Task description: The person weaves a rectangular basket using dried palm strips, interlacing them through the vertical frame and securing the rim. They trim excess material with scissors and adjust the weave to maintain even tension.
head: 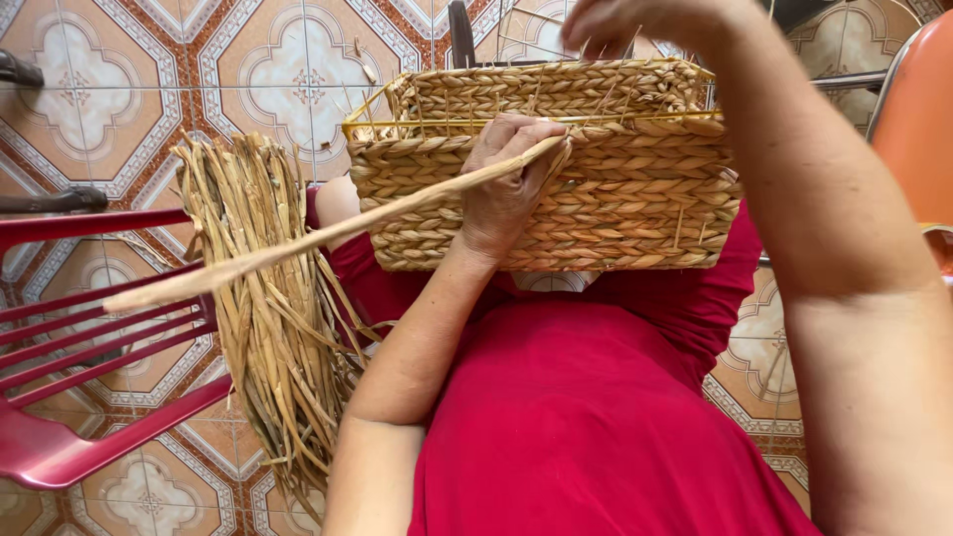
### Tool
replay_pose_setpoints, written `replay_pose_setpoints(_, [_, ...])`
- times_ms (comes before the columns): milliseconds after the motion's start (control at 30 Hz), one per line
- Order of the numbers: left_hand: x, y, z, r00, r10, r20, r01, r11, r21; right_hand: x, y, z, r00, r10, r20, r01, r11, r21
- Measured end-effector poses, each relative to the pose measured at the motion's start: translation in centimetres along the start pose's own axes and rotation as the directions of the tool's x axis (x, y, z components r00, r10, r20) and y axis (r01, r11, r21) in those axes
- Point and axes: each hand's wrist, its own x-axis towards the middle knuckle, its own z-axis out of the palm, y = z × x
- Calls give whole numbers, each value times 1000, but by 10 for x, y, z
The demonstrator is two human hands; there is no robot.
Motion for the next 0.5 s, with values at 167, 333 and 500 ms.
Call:
replay_pose_setpoints(167, [-1, 6, 4, 997, -67, -26, 70, 984, 161, 11, -18, 21, 875, 215, 433, -196, 977, -89])
replay_pose_setpoints(333, [-4, 10, 5, 998, -63, 1, 62, 985, 163, 15, -3, 28, 815, 243, 526, -206, 970, -129])
replay_pose_setpoints(500, [-6, 9, -7, 993, -117, 22, 118, 988, -100, 17, 7, 35, 816, 292, 498, -162, 944, -288])
